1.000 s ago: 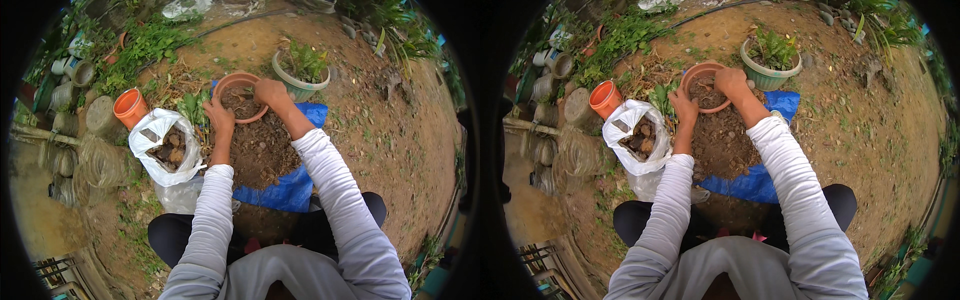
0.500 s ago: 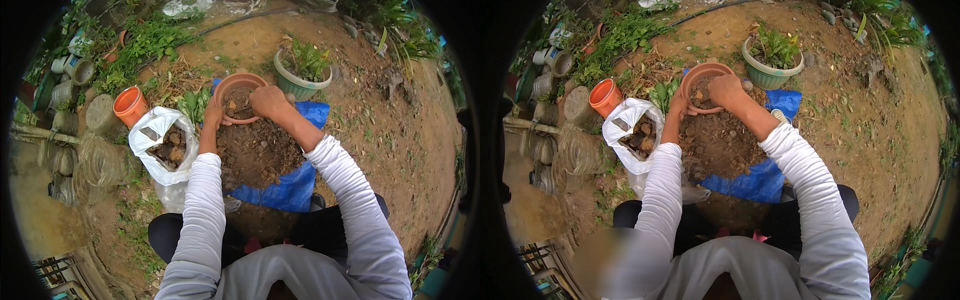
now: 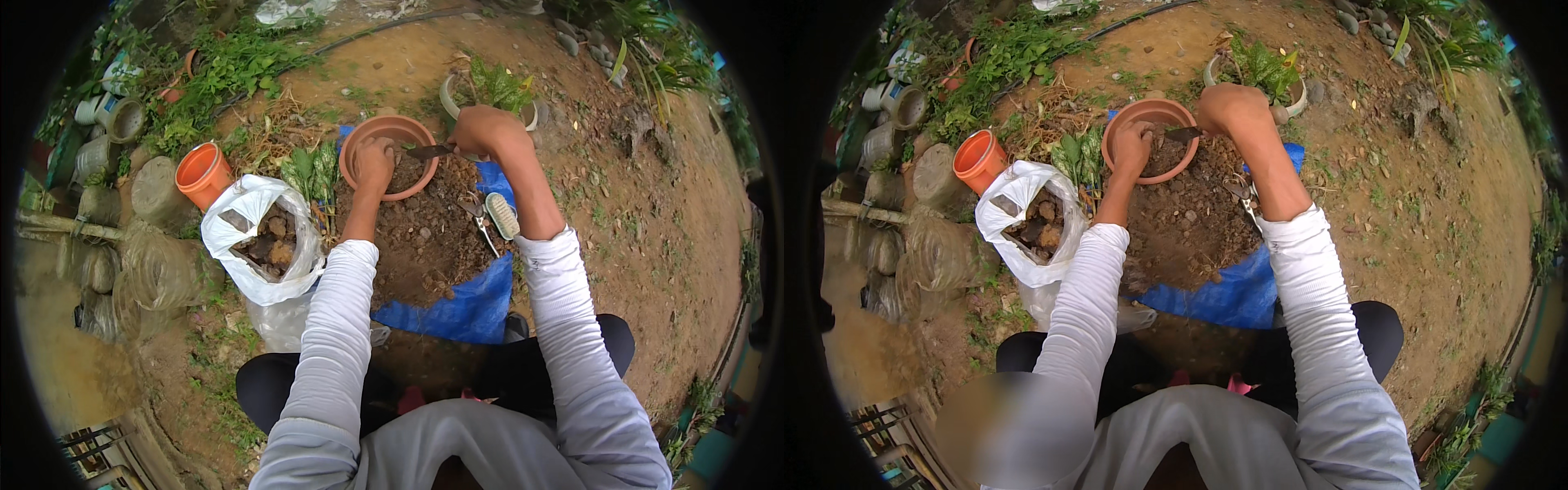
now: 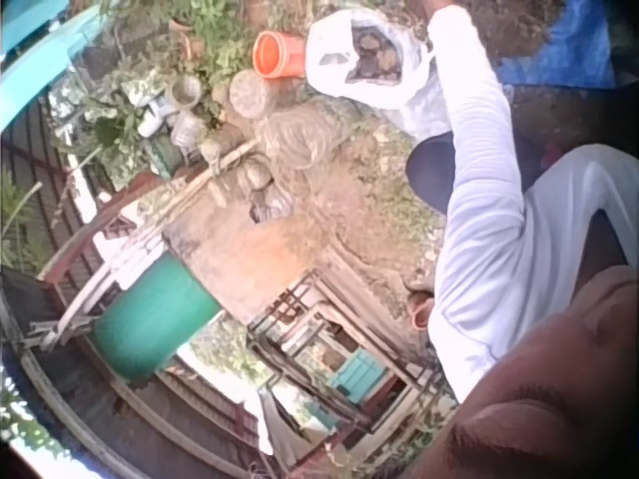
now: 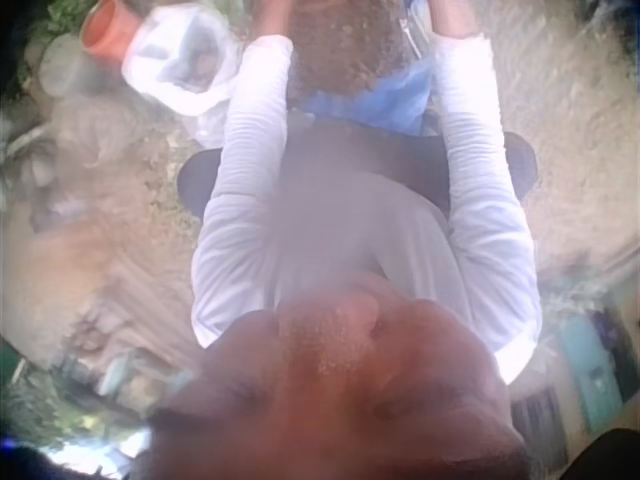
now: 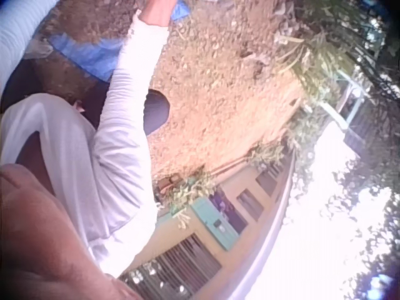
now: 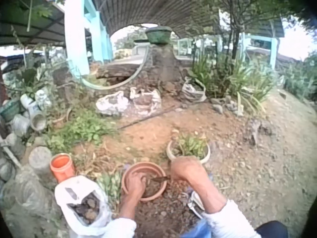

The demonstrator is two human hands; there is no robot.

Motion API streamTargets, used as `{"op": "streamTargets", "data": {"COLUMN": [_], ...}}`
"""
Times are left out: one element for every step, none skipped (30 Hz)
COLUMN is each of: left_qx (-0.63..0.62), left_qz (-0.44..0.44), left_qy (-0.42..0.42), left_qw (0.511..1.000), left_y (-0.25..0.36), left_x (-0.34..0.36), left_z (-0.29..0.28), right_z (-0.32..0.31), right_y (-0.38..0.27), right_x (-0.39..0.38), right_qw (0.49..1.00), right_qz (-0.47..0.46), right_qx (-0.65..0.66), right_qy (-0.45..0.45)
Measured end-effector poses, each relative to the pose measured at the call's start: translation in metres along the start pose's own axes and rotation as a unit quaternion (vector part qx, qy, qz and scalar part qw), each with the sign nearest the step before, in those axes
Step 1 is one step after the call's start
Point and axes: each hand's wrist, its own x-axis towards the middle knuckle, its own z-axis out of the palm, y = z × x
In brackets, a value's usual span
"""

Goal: The person sits on the ground and uses shears to cut fibrous plant material over a blue tarp. They then scoop soil into a terracotta pot and place the cut plant material inside.

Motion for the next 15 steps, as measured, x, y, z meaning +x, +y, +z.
{"op": "streamTargets", "data": {"left_qx": [0.008,0.016,0.023,0.051,0.080,0.109,0.126,0.144,0.162,0.123,0.085,0.050,-0.005,-0.046,-0.089], "left_qz": [-0.006,-0.013,-0.019,-0.015,-0.012,-0.009,-0.005,-0.002,0.001,-0.002,-0.004,-0.011,-0.002,-0.016,-0.025], "left_qy": [0.001,0.002,0.001,0.017,0.035,0.053,0.053,0.054,0.054,0.054,0.056,0.064,0.103,0.131,0.149], "left_qw": [1.000,1.000,1.000,0.998,0.996,0.993,0.991,0.988,0.985,0.991,0.995,0.997,0.995,0.990,0.985], "left_y": [0.008,0.018,0.026,0.027,0.026,0.024,0.024,0.022,0.019,0.024,0.033,0.035,0.028,0.023,0.037], "left_x": [0.005,0.010,0.013,0.014,0.014,0.014,0.018,0.023,0.024,0.021,0.018,0.016,0.015,0.010,-0.003], "left_z": [0.011,0.025,0.038,0.047,0.054,0.059,0.061,0.060,0.060,0.060,0.053,0.042,0.033,0.026,0.016], "right_z": [0.007,0.018,0.031,0.045,0.059,0.073,0.091,0.107,0.124,0.144,0.162,0.175,0.187,0.200,0.223], "right_y": [0.018,0.038,0.055,0.066,0.072,0.078,0.083,0.085,0.085,0.089,0.092,0.090,0.084,0.077,0.074], "right_x": [0.002,-0.001,-0.012,-0.027,-0.040,-0.046,-0.049,-0.047,-0.042,-0.036,-0.032,-0.026,-0.021,-0.016,-0.011], "right_qw": [0.999,0.993,0.982,0.962,0.935,0.930,0.925,0.918,0.919,0.920,0.921,0.934,0.946,0.958,0.970], "right_qz": [0.027,0.032,0.038,0.046,0.053,0.057,0.062,0.066,0.064,0.069,0.072,0.066,0.058,0.049,0.039], "right_qx": [0.038,0.103,0.168,0.248,0.325,0.327,0.329,0.330,0.326,0.323,0.320,0.292,0.263,0.233,0.207], "right_qy": [-0.021,-0.051,-0.081,-0.106,-0.130,-0.156,-0.182,-0.208,-0.210,-0.211,-0.212,-0.195,-0.178,-0.161,-0.118]}}
